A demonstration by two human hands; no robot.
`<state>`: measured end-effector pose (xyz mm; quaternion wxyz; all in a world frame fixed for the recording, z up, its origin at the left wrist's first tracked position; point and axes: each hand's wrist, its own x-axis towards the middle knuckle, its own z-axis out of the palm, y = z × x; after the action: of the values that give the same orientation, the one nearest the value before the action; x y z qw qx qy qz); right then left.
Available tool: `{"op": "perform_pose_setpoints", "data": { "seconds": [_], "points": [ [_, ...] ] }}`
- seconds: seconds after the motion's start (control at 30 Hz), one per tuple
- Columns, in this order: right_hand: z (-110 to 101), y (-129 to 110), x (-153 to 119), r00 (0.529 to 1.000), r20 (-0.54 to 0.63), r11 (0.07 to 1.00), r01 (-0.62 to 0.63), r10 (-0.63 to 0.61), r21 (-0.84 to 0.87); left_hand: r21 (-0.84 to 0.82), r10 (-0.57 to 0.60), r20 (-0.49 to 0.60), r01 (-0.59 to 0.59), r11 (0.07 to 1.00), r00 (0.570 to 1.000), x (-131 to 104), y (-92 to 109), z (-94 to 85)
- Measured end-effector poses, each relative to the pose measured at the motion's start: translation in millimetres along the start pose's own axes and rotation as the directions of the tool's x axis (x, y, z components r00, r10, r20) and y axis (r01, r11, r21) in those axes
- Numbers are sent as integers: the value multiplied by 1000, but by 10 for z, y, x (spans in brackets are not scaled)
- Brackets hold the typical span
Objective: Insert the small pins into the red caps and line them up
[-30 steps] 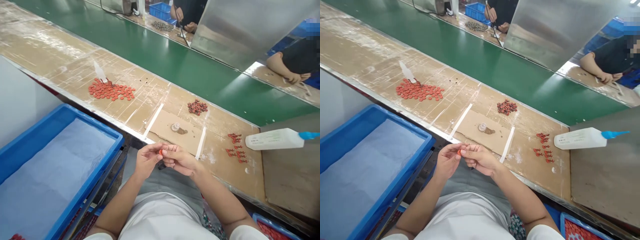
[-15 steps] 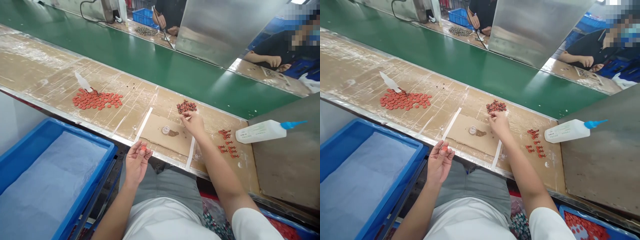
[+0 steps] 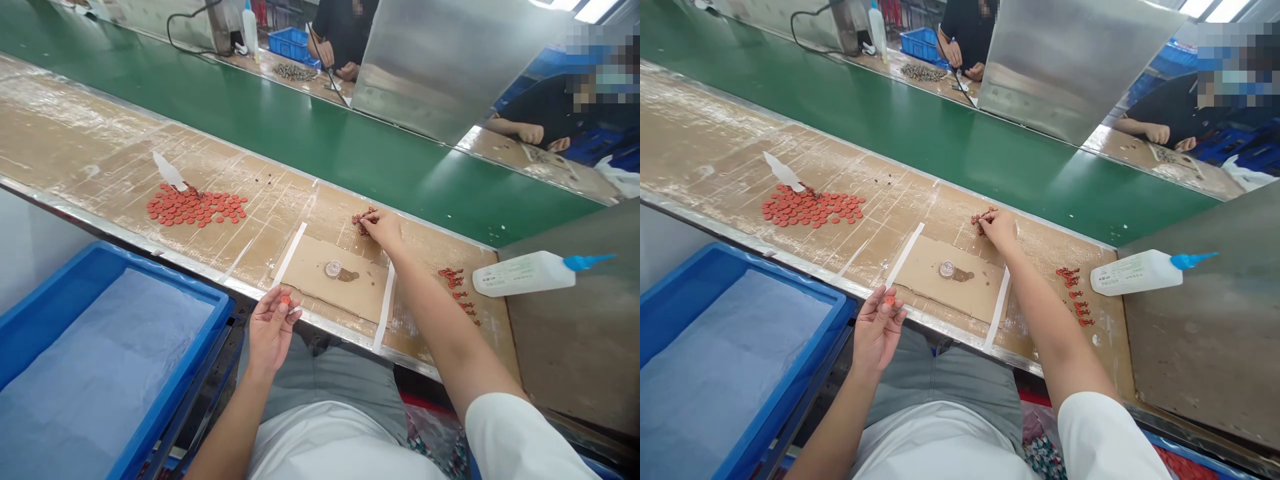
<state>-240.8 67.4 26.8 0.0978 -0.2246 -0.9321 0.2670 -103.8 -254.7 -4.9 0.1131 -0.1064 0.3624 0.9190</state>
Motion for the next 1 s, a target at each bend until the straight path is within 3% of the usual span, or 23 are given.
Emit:
{"op": "perform_pose_setpoints", "data": {
  "seconds": [0.1, 0.17, 0.3, 0.4, 0.47, 0.67, 0.83, 1.0],
  "points": [
    [-85, 29, -49, 995, -33, 995, 99, -98, 28, 2, -14, -2, 14, 1000, 1000, 19, 4, 6],
    [-175, 30, -142, 973, 56, 971, 217, -223, 98, 1, -26, -3, 26, 1000, 1000, 26, 6, 16],
    [-334, -26, -394, 840, 286, 887, 438, -462, 147, -12, -49, 7, 49, 999, 999, 34, -8, 32],
    [-347, -85, -533, 738, 433, 825, 564, -517, 23, -9, -59, 20, 59, 998, 998, 25, -28, 36],
    [-311, -116, -585, 699, 492, 792, 609, -519, -31, -2, -54, 27, 54, 999, 998, 9, -35, 36],
    [-230, -180, -666, 698, 505, 772, 629, -508, -93, -6, -29, 26, 29, 1000, 999, -44, -22, 24],
    [-223, -200, -714, 778, 469, 794, 564, -419, -226, -22, -13, 6, 13, 1000, 1000, -64, -20, -19],
    [-196, -130, -760, 716, 451, 768, 633, -533, -98, -18, -26, 7, 27, 999, 1000, -67, 4, -33]
  ]
}}
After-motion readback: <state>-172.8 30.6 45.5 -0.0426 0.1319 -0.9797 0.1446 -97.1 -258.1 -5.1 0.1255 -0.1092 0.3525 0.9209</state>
